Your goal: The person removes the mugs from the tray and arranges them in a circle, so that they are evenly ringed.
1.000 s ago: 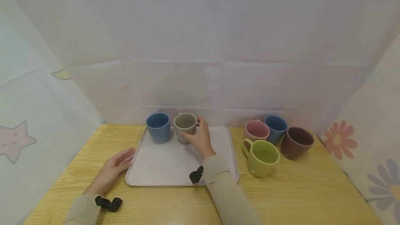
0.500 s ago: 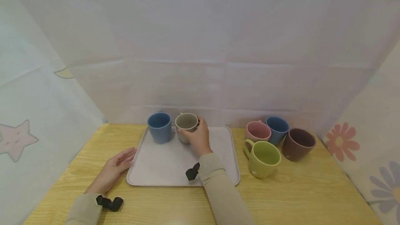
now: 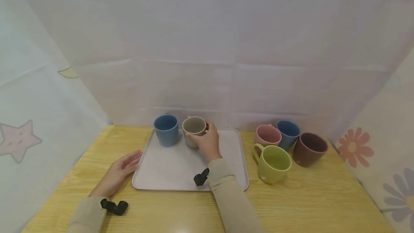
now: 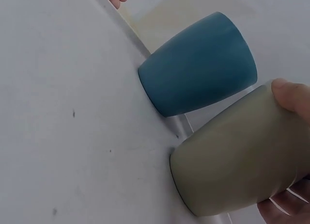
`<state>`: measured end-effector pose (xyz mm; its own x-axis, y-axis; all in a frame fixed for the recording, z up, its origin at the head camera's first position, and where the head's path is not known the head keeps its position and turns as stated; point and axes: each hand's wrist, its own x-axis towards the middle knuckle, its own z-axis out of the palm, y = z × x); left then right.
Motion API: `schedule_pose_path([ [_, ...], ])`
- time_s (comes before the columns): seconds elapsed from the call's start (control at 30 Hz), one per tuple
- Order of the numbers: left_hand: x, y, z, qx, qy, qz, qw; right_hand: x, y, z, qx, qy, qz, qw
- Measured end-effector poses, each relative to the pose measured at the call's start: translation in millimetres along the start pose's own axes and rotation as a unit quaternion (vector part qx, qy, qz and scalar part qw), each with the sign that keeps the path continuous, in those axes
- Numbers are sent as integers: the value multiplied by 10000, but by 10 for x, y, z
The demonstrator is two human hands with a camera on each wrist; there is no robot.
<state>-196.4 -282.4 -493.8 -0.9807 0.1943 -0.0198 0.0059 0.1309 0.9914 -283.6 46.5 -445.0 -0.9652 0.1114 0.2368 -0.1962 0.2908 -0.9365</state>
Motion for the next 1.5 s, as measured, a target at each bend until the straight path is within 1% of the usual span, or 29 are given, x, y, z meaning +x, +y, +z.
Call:
schedule_pose_path([
  [0.2,12,-8,1,7,4,-27,10000,-69,22,-57,-48,34,-24,10000],
  [0.4,4,4,-1,11,19,-84,10000,-177,60,-153,28,103,-93,9999],
  [0.77,9,0,-10,28,9,-112,9999,-431,16,-439,79,273,-5,9996],
  [0.87,3,11,-5,29,17,-131,9999,-485,-7,-540,76,321,-89,9994],
  [1.0,-5,22,-2,41,33,-131,9999,-555,-81,-683,61,435,-352,9984],
  [1.13,-1,13,0,85,20,-89,9999,-646,-224,-851,99,551,-589,9967],
  [1.27,7,-2,-1,78,-14,-71,9999,-756,-390,-1053,77,651,-678,9955],
  [1.37,5,-2,1,68,-14,-64,10000,-830,-500,-1218,182,703,-718,9948],
  [1.5,3,5,-2,47,2,-93,9999,-902,-586,-1443,377,832,-809,9925],
])
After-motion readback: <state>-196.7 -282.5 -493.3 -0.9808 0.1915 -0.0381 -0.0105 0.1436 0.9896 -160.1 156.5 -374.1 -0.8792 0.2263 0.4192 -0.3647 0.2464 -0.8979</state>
